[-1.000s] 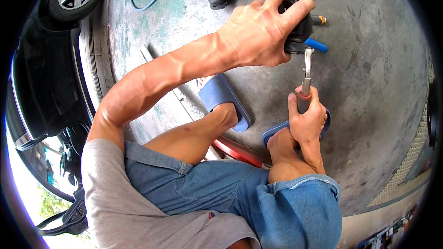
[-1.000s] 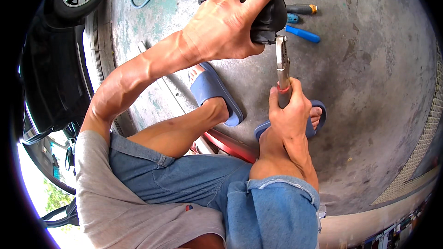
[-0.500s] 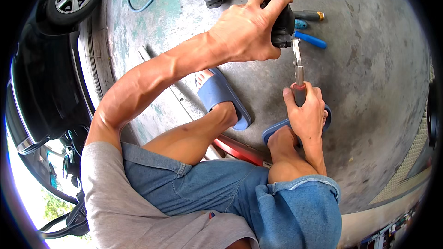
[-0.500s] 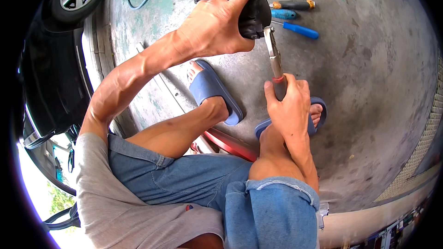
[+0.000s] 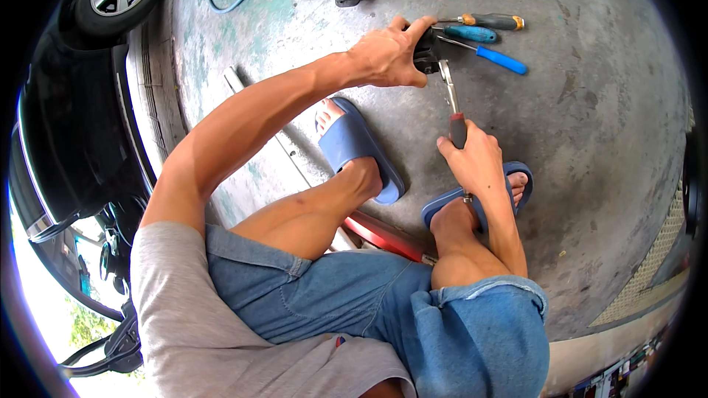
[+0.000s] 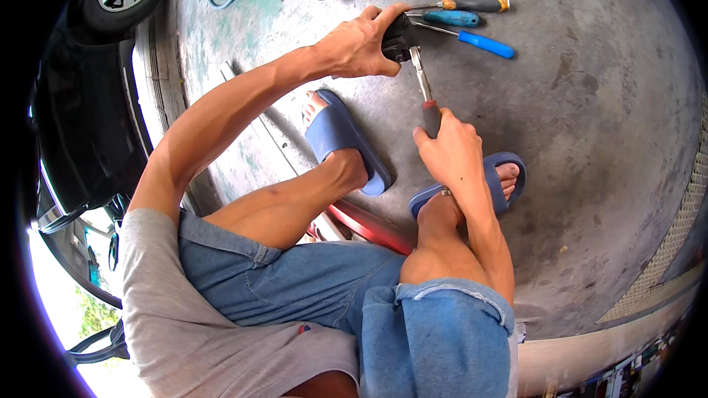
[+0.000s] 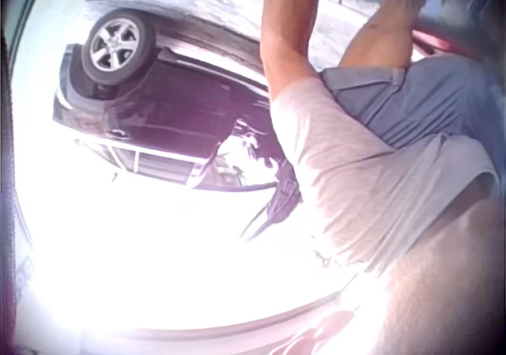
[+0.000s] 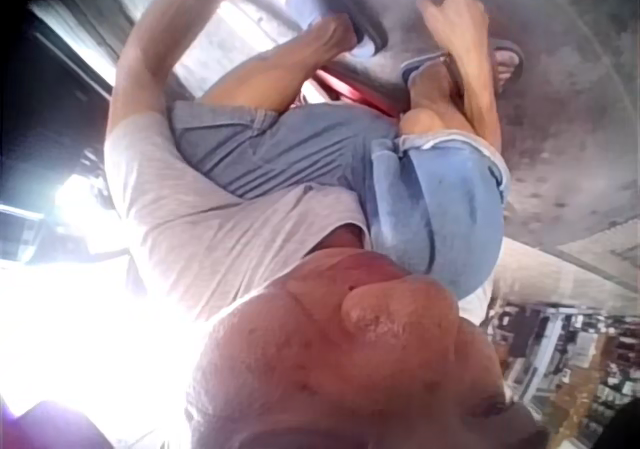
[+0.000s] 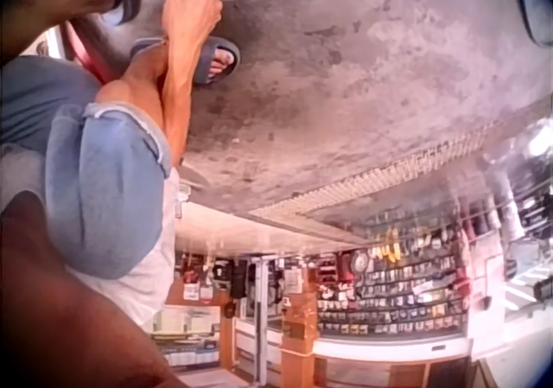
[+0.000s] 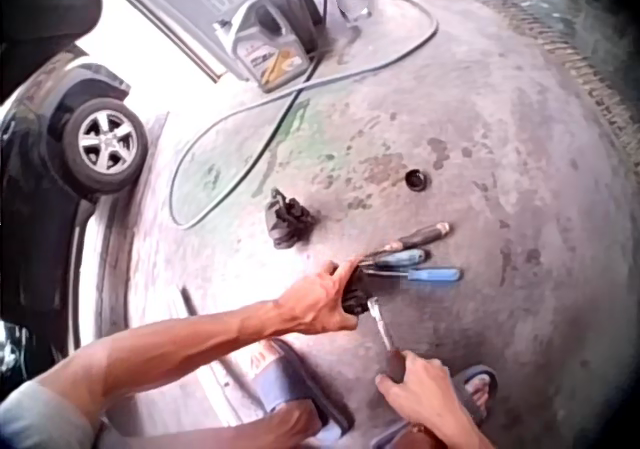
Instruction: The person uses a pair of locking pliers to remove a small metal pin or bolt from a black plastic automotive component while sitting on the floor of a garage.
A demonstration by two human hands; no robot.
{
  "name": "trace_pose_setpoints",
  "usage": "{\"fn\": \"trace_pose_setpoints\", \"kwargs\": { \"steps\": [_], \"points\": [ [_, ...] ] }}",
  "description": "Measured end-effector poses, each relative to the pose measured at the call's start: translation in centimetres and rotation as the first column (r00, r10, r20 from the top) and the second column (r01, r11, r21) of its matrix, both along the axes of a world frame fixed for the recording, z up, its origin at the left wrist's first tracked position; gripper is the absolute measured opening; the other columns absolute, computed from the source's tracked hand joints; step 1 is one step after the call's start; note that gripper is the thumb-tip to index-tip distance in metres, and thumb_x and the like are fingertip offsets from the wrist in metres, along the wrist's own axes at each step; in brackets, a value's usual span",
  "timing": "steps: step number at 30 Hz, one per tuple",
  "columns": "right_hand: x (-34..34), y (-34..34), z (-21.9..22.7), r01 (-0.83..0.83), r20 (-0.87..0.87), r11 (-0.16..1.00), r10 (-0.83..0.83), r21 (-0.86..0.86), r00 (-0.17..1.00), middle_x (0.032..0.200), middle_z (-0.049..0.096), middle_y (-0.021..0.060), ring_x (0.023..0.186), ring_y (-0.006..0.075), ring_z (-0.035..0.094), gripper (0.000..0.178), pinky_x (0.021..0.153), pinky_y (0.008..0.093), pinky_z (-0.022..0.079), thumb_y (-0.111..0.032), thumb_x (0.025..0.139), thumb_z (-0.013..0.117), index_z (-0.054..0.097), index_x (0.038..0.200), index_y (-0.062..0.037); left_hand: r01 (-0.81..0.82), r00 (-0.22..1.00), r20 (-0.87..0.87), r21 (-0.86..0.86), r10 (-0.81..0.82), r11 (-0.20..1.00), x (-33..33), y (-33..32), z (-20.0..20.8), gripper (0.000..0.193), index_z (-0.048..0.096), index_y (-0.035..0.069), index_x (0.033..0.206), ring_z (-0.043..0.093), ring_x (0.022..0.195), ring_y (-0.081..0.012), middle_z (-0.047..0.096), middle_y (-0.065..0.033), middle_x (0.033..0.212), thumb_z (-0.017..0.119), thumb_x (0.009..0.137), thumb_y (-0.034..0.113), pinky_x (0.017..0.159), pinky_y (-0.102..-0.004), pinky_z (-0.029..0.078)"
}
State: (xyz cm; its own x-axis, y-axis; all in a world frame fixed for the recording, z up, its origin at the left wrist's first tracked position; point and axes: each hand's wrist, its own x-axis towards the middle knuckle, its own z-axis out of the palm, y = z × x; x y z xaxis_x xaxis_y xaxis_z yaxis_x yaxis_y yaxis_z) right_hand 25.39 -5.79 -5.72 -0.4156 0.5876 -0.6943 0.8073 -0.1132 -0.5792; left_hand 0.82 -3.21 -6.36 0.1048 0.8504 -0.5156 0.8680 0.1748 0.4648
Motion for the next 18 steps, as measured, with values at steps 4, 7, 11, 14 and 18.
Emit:
{"fn": "trace_pose_setpoints", "kwargs": {
  "steps": [4,7,11,14,18],
  "points": [
    [-1.1,0.2,-0.8,-0.077,-0.001,0.994,0.077,-0.074,0.997,0.091,0.071,0.0325,0.096,0.0507,0.068,0.036,0.089,0.0545,0.052,-0.026,0.085,0.066,0.065,0.103,0.005,0.025,0.992,-0.125,-0.031,-0.029,0.999,-0.9,-2.0,-1.3,0.094,0.033,0.012,0.156,0.067,0.098,-0.0474,0.056,-0.0299,0.128,0.079,0.077,0.035,0.09,-0.0499,0.056],
    [-1.9,0.3,-1.2,-0.106,0.021,0.994,0.106,-0.019,0.994,0.092,0.07,0.0339,0.096,0.0517,0.067,0.037,0.09,0.0552,0.052,-0.024,0.083,0.066,0.065,0.103,0.0065,0.197,0.954,-0.264,0.212,-0.138,0.957,-1.9,-3.6,-0.2,0.091,0.032,0.01,0.156,0.068,0.098,-0.0456,0.055,-0.0281,0.133,0.079,0.083,0.037,0.089,-0.0494,0.056],
    [-2.6,0.8,-2.3,-0.107,-0.13,0.993,0.113,0.055,0.985,0.094,0.069,0.036,0.098,0.052,0.067,0.041,0.09,0.0545,0.051,-0.024,0.08,0.066,0.064,0.104,0.0089,0.396,0.908,-0.295,0.371,-0.298,0.84,-1.1,-6.1,6.2,0.053,0.057,0.005,0.134,0.071,0.091,-0.0348,0.066,-0.02,0.118,0.073,0.092,0.032,0.077,-0.0437,0.058],
    [-3.2,1.5,-1.3,0.046,-0.176,0.997,-0.055,-0.055,0.983,0.091,0.07,0.0316,0.092,0.0452,0.07,0.044,0.085,0.0492,0.053,-0.026,0.079,0.068,0.063,0.104,0.009,0.136,0.974,0.176,0.051,-0.143,0.989,1.3,-9.4,9.1,0.026,0.071,0.0,0.105,0.072,0.081,-0.0287,0.072,-0.016,0.093,0.069,0.094,0.023,0.07,-0.0387,0.058],
    [-4.5,0.4,-3.9,0.243,-0.33,0.94,-0.315,-0.241,0.89,0.084,0.069,0.0183,0.079,0.0294,0.069,0.039,0.076,0.0398,0.052,-0.025,0.079,0.071,0.062,0.102,0.0055,-0.046,0.895,0.42,-0.247,0.15,0.968,4.2,-12.7,9.1,0.03,0.069,-0.004,0.108,0.073,0.08,-0.0301,0.071,-0.0208,0.085,0.063,0.098,0.023,0.073,-0.0411,0.057]
  ]
}}
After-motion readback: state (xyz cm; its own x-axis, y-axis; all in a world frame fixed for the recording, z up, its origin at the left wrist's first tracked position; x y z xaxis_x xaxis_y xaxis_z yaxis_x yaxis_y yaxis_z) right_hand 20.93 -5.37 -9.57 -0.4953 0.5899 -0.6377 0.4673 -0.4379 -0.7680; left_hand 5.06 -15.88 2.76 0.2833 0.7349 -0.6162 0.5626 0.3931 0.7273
